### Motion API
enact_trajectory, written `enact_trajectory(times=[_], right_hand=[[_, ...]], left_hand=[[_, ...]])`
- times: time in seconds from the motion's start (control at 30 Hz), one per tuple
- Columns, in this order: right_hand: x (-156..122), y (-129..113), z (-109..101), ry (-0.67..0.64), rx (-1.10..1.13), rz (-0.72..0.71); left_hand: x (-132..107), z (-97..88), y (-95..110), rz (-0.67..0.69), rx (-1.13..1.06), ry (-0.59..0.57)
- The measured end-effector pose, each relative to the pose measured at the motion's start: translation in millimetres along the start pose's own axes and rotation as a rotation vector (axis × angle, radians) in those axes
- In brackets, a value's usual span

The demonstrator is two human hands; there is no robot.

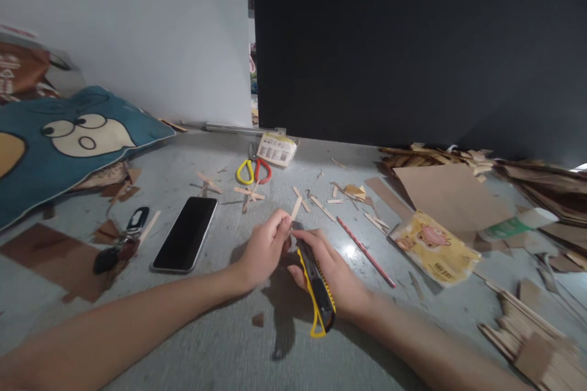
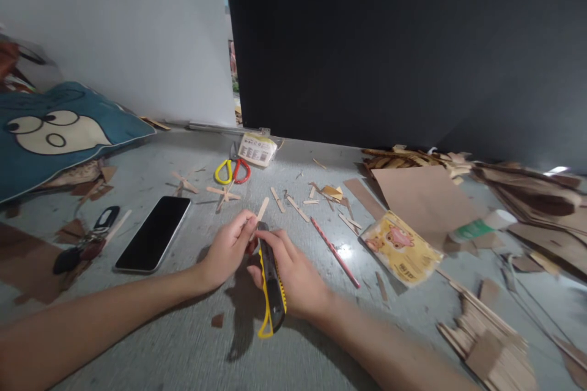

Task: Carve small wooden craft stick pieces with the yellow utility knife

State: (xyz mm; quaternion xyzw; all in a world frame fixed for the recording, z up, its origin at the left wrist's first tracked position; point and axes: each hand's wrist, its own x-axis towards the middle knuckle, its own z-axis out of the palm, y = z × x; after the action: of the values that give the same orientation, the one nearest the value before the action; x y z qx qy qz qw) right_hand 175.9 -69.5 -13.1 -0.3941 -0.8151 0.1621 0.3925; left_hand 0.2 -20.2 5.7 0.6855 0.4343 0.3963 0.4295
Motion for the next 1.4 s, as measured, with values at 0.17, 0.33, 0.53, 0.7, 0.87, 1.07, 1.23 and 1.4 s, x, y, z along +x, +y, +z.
enact_trajectory(times=[0.17,0.33,0.53,0.7,0.87,1.07,1.23,1.4], right_hand=[[0,0,-1,0.043,0.003,-0.019],[1,0,-2,0.068,0.003,-0.017],[1,0,-1,0.072,0.003,-0.025],[2,1,0,0.030,-0.015,-0.015],[3,0,0,-0.007,-0.072,-0.030],[2,3,2,-0.015,-0.090,-0.032],[1,4,3,-0.029,-0.065,-0.012],[-3,6,4,0.093,-0.042,0.004]], left_hand=[[0,0.2,-1,0.019,0.037,-0.017],[-1,-1.4,-1,0.021,0.066,-0.035],[-1,-2.2,-1,0.012,0.047,-0.042],[2,-0.4,-1,-0.043,-0.014,-0.034],[5,-0.6,-1,-0.067,-0.137,-0.069],[8,-2.0,1,-0.095,-0.253,-0.102],[6,2.3,0,-0.152,-0.347,-0.098],[2,7.7,-2,-0.241,-0.485,-0.046]])
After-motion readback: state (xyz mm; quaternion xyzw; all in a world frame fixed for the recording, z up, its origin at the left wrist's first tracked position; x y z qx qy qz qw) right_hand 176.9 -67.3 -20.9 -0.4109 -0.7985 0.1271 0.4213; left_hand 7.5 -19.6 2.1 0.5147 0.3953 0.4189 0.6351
